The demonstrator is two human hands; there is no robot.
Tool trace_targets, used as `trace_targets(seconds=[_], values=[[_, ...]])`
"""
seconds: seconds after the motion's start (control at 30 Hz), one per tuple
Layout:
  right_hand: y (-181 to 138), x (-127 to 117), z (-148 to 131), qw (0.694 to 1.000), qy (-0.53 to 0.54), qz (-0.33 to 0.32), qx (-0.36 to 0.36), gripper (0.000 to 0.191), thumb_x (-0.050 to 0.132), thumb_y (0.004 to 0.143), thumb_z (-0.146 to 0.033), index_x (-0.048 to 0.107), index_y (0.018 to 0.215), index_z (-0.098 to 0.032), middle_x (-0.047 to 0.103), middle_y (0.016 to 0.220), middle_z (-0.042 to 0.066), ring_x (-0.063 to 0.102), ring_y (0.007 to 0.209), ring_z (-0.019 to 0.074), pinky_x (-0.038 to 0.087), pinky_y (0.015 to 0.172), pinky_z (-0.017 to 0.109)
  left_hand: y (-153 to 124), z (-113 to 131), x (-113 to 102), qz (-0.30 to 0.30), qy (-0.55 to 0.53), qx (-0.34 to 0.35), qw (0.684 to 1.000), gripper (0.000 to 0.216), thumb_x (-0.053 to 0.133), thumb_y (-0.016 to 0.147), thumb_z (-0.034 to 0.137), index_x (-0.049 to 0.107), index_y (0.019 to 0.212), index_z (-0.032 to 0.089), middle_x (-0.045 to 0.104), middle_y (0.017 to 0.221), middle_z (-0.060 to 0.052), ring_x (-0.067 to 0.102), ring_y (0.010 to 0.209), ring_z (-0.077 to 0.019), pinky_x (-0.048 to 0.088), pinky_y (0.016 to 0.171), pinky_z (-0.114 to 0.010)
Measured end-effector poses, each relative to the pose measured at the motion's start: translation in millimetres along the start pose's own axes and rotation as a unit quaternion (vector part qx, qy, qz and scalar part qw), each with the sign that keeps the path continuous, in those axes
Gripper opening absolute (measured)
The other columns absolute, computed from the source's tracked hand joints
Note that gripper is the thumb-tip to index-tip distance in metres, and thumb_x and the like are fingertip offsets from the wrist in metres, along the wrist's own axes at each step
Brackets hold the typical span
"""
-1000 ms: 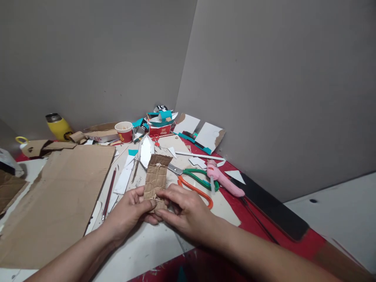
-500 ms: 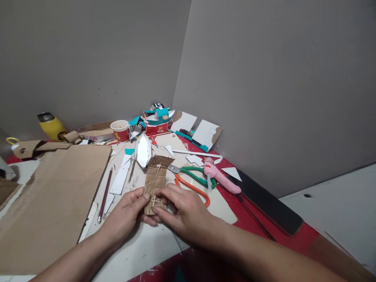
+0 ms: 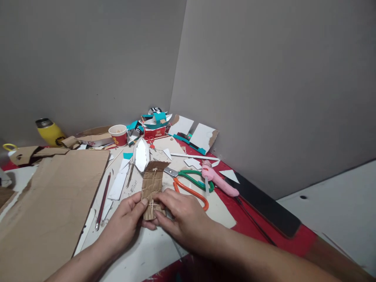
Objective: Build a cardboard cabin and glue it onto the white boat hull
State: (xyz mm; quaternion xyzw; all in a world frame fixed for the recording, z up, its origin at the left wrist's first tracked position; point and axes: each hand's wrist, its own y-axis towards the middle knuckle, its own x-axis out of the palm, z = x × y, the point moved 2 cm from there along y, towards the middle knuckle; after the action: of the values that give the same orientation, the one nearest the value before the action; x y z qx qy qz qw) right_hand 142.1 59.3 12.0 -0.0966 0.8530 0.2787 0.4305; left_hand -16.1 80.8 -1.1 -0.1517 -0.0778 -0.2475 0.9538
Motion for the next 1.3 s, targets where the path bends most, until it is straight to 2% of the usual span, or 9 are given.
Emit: trace_targets(seconds=[0.3, 0.5, 0.67, 0.97, 1.3], values=[[-0.6, 0.4, -0.9, 1.0, 0.019, 0.0, 0.019, 0.017, 0.062, 0.084, -0.029, 0.062, 0.095, -0.016, 0.066, 0.082, 0.006, 0.059, 0.071, 0.0178, 0.042, 0.061, 0.028, -2.2, 0.2, 1.2, 0.008, 0.0, 0.014, 1.0, 0.032, 0.063, 0.085, 0.033, 0.068, 0.114, 0.019, 0.071, 0.1, -0.009, 0.065, 0.084, -0.0188, 0.053, 0.07, -0.026], [-0.1, 0.4, -1.8, 0.999, 0.033, -0.013, 0.037, 0.013, 0.058, 0.084, -0.024, 0.061, 0.094, -0.017, 0.064, 0.081, 0.005, 0.057, 0.07, 0.0169, 0.041, 0.061, 0.027, -1.1, -1.1, 2.6, 0.003, 0.015, 0.016, 1.0, 0.034, 0.061, 0.086, 0.037, 0.067, 0.113, 0.016, 0.07, 0.097, -0.01, 0.064, 0.082, -0.019, 0.053, 0.063, -0.025], [-0.8, 0.1, -2.0, 0.999, 0.036, -0.016, 0.03, 0.016, 0.055, 0.085, -0.023, 0.061, 0.1, -0.017, 0.063, 0.08, 0.004, 0.055, 0.067, 0.0157, 0.04, 0.059, 0.026, 0.1, -2.6, 0.7, 0.005, 0.012, 0.021, 1.0, 0.034, 0.063, 0.085, 0.039, 0.068, 0.11, 0.016, 0.07, 0.094, -0.01, 0.064, 0.077, -0.0174, 0.053, 0.063, -0.024], [-0.6, -1.1, 0.4, 1.0, 0.027, 0.004, -0.015, 0.018, 0.058, 0.088, -0.026, 0.063, 0.103, -0.017, 0.066, 0.084, 0.006, 0.06, 0.072, 0.0175, 0.043, 0.062, 0.027, 0.0, 0.7, 0.6, 0.0, -0.033, -0.012, 0.999, 0.031, 0.065, 0.084, 0.035, 0.069, 0.108, 0.016, 0.071, 0.098, -0.01, 0.062, 0.071, -0.0132, 0.054, 0.065, -0.025], [0.6, -6.9, -5.3, 0.996, 0.051, 0.036, -0.066, 0.023, 0.059, 0.09, -0.035, 0.061, 0.105, -0.018, 0.063, 0.078, 0.004, 0.056, 0.065, 0.0154, 0.043, 0.058, 0.025, 0.9, 4.1, 1.0, -0.001, -0.061, -0.001, 0.998, 0.036, 0.07, 0.08, 0.035, 0.069, 0.109, 0.013, 0.072, 0.097, -0.011, 0.062, 0.069, -0.0126, 0.05, 0.065, -0.024]])
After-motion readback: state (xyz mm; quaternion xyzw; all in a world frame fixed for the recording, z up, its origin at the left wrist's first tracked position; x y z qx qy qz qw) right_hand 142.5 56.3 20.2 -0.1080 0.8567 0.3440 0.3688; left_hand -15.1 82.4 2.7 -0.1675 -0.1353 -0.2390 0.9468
